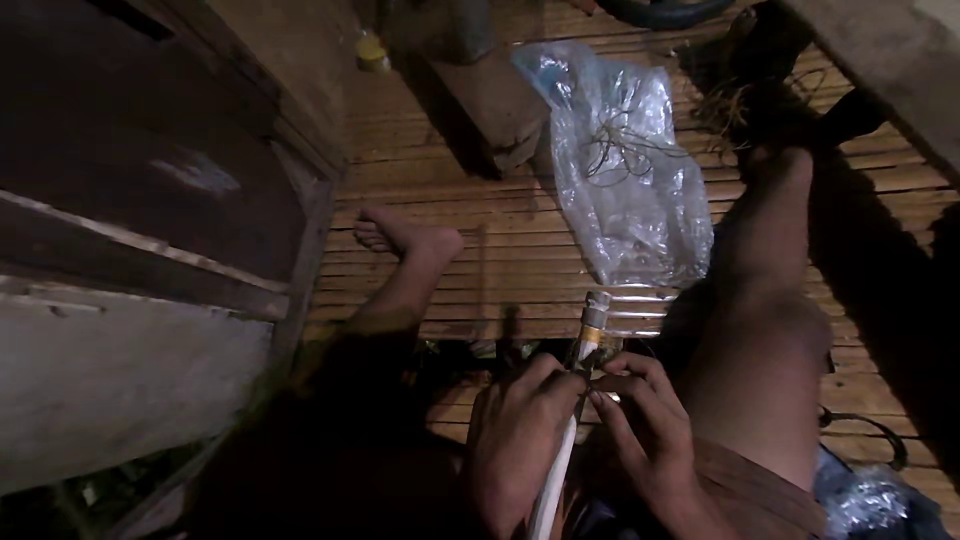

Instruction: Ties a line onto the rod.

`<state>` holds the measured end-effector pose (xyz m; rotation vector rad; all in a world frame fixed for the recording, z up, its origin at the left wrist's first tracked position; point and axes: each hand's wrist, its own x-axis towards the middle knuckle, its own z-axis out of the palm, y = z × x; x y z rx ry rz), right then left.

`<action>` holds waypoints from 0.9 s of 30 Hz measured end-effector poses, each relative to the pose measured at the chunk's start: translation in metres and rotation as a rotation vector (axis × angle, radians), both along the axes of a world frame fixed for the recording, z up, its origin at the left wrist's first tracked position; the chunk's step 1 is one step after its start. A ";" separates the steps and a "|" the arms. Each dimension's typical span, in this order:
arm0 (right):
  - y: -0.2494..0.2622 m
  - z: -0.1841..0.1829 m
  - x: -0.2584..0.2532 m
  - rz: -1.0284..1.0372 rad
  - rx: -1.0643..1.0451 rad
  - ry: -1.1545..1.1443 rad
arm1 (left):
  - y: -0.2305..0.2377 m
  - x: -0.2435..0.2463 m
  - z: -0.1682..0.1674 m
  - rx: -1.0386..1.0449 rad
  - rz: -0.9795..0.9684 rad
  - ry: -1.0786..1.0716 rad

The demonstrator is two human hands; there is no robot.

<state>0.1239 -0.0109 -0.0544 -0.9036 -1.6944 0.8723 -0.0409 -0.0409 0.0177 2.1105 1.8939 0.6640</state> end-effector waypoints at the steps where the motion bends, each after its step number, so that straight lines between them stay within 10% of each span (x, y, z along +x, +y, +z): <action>1: 0.001 0.000 -0.001 0.051 -0.035 0.071 | 0.000 0.000 -0.001 0.013 -0.004 -0.015; 13: 0.004 0.012 -0.011 0.147 -0.704 0.475 | 0.011 -0.016 -0.020 0.064 -0.075 -0.391; 27: 0.009 0.020 0.016 0.515 -0.964 0.586 | 0.008 -0.016 -0.017 -0.041 -0.078 -0.526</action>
